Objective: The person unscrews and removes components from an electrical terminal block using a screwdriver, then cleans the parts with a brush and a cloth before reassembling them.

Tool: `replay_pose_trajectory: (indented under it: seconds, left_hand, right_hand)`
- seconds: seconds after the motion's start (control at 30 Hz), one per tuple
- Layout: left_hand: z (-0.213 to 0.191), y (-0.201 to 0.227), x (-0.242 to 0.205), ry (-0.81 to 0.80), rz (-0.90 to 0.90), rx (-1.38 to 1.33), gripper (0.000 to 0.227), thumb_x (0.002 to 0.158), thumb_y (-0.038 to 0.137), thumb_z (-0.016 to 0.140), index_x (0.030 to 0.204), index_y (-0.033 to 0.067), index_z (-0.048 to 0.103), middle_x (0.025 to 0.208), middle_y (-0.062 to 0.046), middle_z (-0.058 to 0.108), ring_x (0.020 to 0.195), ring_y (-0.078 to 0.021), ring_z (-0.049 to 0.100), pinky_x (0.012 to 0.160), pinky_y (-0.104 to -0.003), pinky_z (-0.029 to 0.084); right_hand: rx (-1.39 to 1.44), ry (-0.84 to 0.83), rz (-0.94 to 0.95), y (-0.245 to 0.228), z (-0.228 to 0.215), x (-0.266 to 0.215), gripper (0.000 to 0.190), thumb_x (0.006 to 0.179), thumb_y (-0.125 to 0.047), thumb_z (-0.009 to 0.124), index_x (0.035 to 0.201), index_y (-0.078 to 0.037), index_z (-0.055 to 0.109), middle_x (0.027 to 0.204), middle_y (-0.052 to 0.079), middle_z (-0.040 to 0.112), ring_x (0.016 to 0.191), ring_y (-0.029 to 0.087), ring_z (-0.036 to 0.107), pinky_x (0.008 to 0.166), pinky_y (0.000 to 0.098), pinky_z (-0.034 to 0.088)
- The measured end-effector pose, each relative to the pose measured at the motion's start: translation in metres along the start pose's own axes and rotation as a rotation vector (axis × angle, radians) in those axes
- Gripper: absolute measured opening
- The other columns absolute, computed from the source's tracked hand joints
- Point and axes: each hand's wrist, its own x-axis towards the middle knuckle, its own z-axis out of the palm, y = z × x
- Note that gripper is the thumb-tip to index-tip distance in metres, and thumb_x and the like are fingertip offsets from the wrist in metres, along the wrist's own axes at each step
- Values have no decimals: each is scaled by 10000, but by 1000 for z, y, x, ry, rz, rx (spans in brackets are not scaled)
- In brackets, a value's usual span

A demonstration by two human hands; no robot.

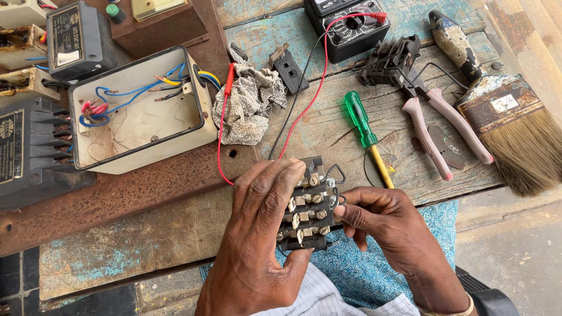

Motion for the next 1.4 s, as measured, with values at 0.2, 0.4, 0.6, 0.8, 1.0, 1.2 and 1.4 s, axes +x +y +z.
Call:
replay_pose_trajectory:
  seconds: [0.2, 0.4, 0.6, 0.8, 1.0, 1.2, 1.4]
  left_hand:
    - [-2, 5, 6, -23, 6, 4, 926, 655, 19, 757, 1504, -25, 391, 1497, -232, 489, 1441, -450, 448, 1225, -536, 363]
    - [-2, 9, 11, -51, 2, 18, 925, 638, 7, 748, 1497, -17, 408, 1486, -232, 491, 1431, -446, 450, 1214, -530, 369]
    - [-3, 12, 13, -73, -2, 46, 919, 624, 4, 743, 1484, -14, 419, 1482, -229, 495, 1435, -447, 443, 1210, -534, 358]
    - [-4, 11, 15, -85, 18, 52, 917, 622, 4, 726, 1486, -9, 418, 1479, -224, 499, 1432, -441, 447, 1217, -531, 351]
    - [-4, 11, 17, -88, 21, 69, 900, 638, 18, 734, 1482, -7, 423, 1474, -219, 504, 1429, -437, 452, 1225, -534, 346]
    - [-6, 12, 18, -100, 32, 56, 914, 628, 19, 752, 1481, -9, 424, 1471, -216, 509, 1428, -437, 453, 1223, -536, 347]
    - [-8, 13, 18, -99, 41, 46, 919, 630, 19, 751, 1486, -15, 419, 1476, -222, 506, 1436, -439, 457, 1238, -542, 336]
  right_hand:
    - [42, -41, 32, -2, -2, -2, 217, 830, -163, 776, 914, 34, 810, 640, 64, 697, 500, 122, 599, 421, 263, 457]
    - [31, -82, 1, -5, -5, -2, 213, 833, -150, 776, 901, 49, 810, 622, 72, 684, 500, 120, 600, 418, 262, 467]
    - [35, -146, 22, -9, -7, -1, 206, 837, -142, 772, 917, 46, 805, 621, 55, 664, 501, 107, 577, 415, 253, 453]
    - [15, -165, 24, -9, -8, 0, 189, 842, -143, 768, 901, 34, 801, 623, 53, 659, 499, 110, 577, 413, 256, 461]
    - [19, -179, 8, -7, -10, 2, 177, 842, -129, 770, 892, 40, 794, 654, 53, 683, 518, 106, 586, 414, 258, 464]
    - [32, -178, 24, -10, -10, 3, 157, 832, -97, 766, 905, 39, 792, 706, 51, 712, 544, 103, 605, 423, 254, 477]
    - [47, -169, 50, -14, -9, 3, 162, 816, -79, 766, 929, 32, 802, 705, 62, 720, 537, 107, 609, 408, 253, 468]
